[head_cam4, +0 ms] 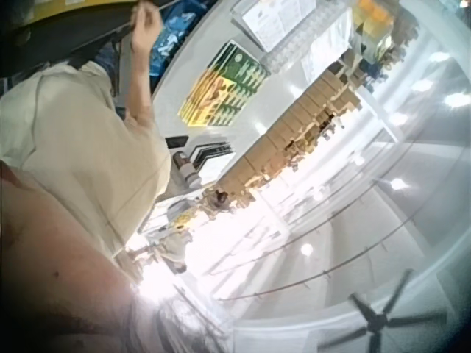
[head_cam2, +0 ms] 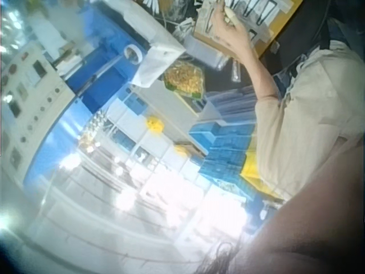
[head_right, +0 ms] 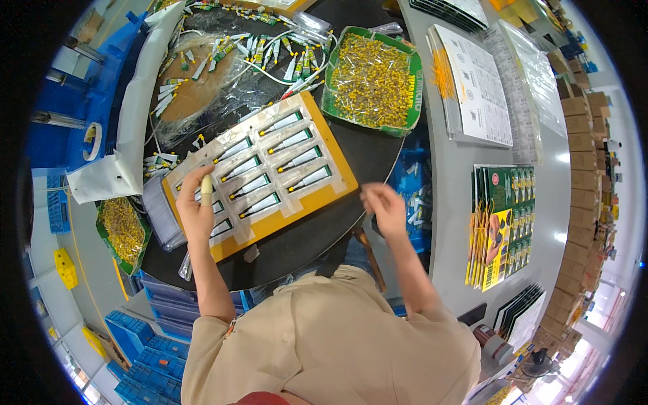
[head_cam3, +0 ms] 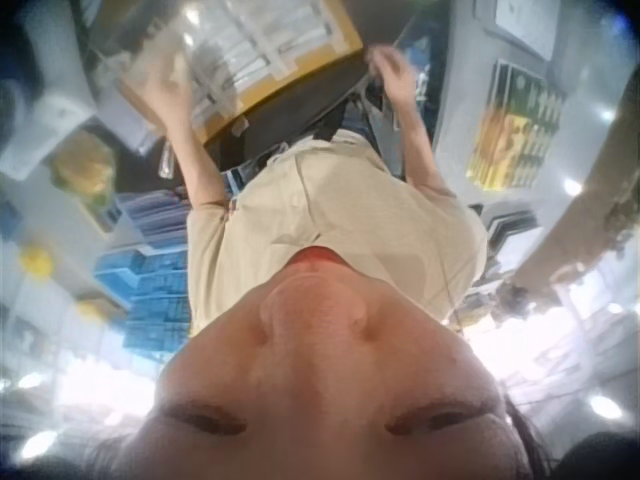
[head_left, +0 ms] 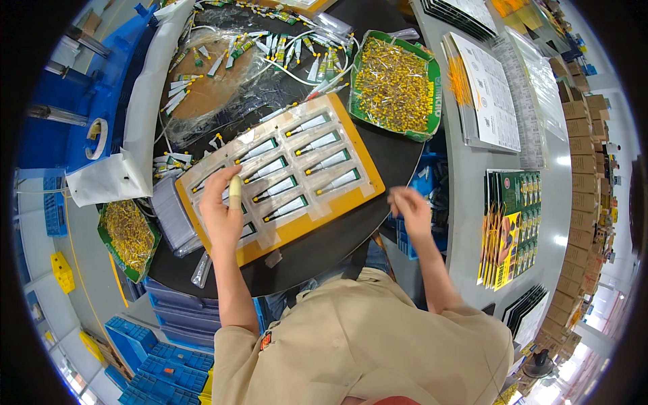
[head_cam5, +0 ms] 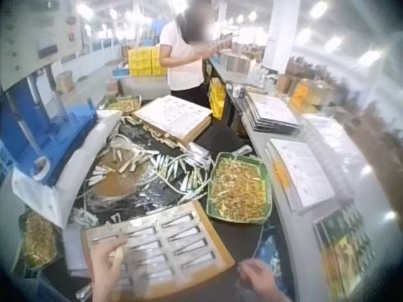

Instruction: The person assembles small electronic components by placing them into a yellow tray with slots, then adds small yellow parts from a green tray. They repeatedly check a document, refill components from a yellow bin, and continue the assembly process.

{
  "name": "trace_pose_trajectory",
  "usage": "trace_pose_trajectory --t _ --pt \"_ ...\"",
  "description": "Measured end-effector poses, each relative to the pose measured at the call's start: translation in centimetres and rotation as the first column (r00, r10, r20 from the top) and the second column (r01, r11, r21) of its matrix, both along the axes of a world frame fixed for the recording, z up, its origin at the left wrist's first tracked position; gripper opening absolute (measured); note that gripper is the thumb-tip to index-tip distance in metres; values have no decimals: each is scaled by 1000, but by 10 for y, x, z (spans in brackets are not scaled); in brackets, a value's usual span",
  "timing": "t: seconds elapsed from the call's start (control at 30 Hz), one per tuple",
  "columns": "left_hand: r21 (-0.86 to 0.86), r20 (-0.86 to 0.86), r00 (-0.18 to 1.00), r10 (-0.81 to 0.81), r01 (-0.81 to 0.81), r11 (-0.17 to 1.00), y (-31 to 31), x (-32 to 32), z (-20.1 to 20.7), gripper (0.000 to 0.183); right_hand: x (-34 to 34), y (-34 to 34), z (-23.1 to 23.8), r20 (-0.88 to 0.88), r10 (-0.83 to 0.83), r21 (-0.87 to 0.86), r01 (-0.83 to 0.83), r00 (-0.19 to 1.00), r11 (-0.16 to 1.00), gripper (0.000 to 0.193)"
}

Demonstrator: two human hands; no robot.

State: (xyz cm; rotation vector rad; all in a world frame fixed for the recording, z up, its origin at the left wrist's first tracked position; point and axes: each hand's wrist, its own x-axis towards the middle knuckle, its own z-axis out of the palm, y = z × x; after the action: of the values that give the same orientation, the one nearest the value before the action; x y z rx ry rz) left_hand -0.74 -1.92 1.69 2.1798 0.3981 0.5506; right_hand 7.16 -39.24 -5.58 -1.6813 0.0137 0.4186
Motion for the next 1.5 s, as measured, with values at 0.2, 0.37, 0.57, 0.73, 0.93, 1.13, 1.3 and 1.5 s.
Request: trace_pose_trajectory --t 0.2,0.37,0.57,0.73,0.93,1.13,1.3,1.5 --pt "215 -89 995 51 -31 976 -18 -54 -6 37 177 62 44 637 688 -728 -24 347 685 34" --pt "452 -446 892 71 156 878 -40 -100 -24 69 235 88 45 202 973 -979 20 113 201 48" --pt "451 -526 846 91 187 873 -48 -108 -37 74 251 102 38 152 967 -988 9 203 153 41" --pt "381 -317 947 49 79 921 -42 -76 -18 69 257 92 46 393 848 -860 -184 356 475 28" --pt "222 180 933 -311 270 937 -74 93 -6 48 250 88 66 369 821 -840 -222 435 495 20" --pt "17 135 835 -533 536 844 -137 265 -19 40 254 80 83 389 699 -731 -261 600 631 23" --pt "28 -121 792 -599 606 795 -127 279 -43 48 275 59 80 281 509 -478 -341 814 809 21" --pt "73 143 820 -554 550 832 -158 287 -55 65 277 58 64 356 520 -490 -318 777 811 19"
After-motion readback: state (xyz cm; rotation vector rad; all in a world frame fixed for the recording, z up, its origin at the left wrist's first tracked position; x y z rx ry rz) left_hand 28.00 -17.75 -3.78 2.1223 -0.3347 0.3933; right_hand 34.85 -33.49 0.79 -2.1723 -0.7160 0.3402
